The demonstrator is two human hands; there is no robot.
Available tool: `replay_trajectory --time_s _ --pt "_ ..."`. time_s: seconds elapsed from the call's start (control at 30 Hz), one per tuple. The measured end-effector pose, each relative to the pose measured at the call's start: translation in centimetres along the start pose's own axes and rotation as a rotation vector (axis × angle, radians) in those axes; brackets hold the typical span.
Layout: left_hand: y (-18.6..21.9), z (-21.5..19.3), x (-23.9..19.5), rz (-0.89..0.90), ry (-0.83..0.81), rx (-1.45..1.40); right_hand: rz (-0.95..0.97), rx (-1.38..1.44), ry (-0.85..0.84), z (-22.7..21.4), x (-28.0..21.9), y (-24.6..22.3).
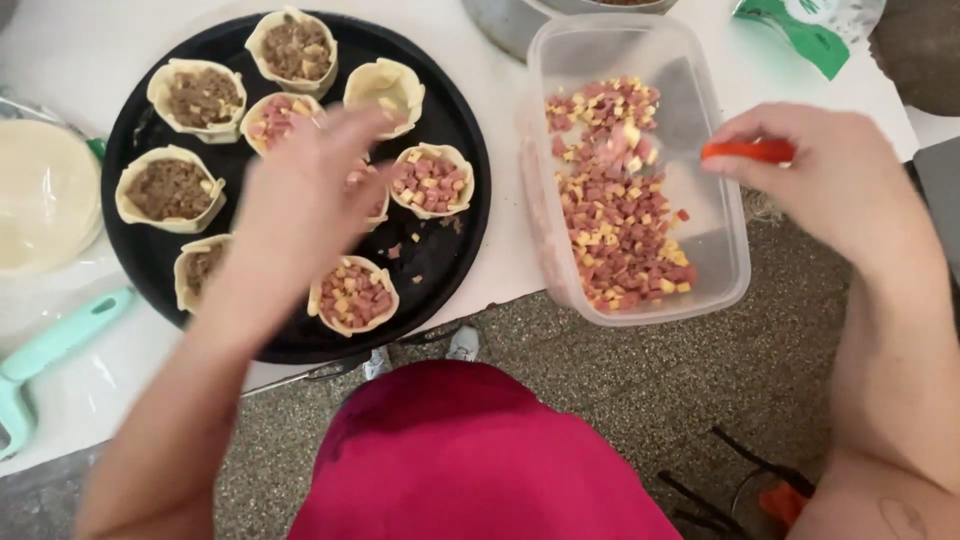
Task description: Filling small pastry cups with a mixture of ham, corn, and cheese using a spoon and hands.
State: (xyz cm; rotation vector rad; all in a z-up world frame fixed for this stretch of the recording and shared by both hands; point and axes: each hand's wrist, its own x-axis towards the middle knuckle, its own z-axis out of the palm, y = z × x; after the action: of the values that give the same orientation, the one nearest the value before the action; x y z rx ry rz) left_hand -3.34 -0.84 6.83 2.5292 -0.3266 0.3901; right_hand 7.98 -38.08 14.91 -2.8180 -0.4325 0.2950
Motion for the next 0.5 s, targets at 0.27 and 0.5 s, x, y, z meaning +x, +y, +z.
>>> replay_trajectory --time_s 0.27,0.5 --pt "-0.7 -1.5 2.3 0.252 0.104 -0.143 -0.29 -0.003 0.065 0.5 2.6 -6.2" --pt "-3.3 3.3 3.4 0.29 -0.081 -0.139 -0.465 -0.439 -0.002 5.2 5.7 -12.9"
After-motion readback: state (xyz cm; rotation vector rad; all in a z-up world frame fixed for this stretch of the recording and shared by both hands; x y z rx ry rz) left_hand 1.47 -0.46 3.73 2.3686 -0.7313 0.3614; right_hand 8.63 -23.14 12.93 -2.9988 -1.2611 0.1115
